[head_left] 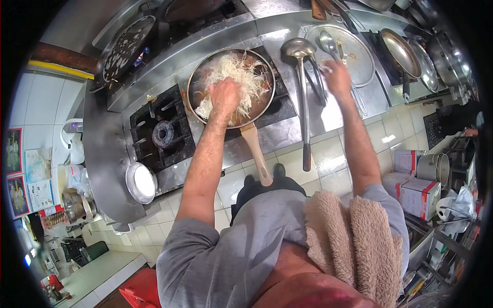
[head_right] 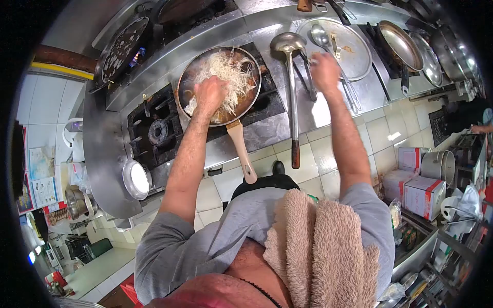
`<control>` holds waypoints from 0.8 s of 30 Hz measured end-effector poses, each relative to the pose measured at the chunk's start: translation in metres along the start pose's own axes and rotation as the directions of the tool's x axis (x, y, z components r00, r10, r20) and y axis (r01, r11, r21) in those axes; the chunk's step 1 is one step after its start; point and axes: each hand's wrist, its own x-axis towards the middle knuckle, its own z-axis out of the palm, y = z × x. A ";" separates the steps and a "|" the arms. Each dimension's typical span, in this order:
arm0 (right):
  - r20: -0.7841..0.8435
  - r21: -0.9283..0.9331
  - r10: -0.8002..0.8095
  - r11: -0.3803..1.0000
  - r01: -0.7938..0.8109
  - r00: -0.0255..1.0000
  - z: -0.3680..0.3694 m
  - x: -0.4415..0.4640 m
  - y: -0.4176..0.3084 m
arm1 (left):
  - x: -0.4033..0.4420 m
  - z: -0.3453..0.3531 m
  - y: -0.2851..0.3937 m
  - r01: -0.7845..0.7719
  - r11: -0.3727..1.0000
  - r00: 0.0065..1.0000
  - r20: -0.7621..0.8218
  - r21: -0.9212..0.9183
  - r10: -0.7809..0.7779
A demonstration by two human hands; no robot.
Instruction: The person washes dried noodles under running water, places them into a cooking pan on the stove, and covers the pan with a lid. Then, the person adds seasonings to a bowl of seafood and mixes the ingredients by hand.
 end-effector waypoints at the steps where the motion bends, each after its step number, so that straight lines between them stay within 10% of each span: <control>1: 0.047 -0.138 0.075 0.988 -0.068 0.996 -0.012 -0.007 0.020 | -0.004 0.002 -0.002 -0.009 0.998 0.999 0.039 0.057 0.006; 5: 0.261 -0.422 0.429 0.856 -0.298 0.865 -0.022 -0.030 0.075 | 0.007 -0.003 -0.029 -0.119 0.965 0.992 0.003 -0.235 0.123; 8: 0.248 -0.319 0.392 0.897 -0.307 0.886 -0.003 -0.042 0.121 | -0.007 -0.038 0.002 -0.091 0.979 0.980 -0.192 -0.180 0.056; 15: 0.185 -0.022 0.184 0.983 -0.183 0.965 -0.040 -0.048 0.106 | -0.018 -0.019 -0.011 0.019 0.998 0.994 0.111 -0.052 -0.013; 17: 0.277 0.193 0.232 0.937 -0.290 0.933 -0.071 -0.062 0.070 | -0.038 -0.040 -0.018 -0.019 0.991 0.967 -0.254 -0.134 -0.015; 21: 0.628 0.375 0.235 0.743 -0.554 0.741 -0.114 -0.089 -0.024 | -0.101 -0.051 -0.036 0.121 0.943 0.840 -0.474 -0.310 -0.263; 24: 0.403 0.238 -0.243 0.959 0.156 0.882 -0.096 -0.102 -0.067 | -0.153 -0.023 -0.024 0.190 0.806 0.831 -0.346 -0.560 -0.436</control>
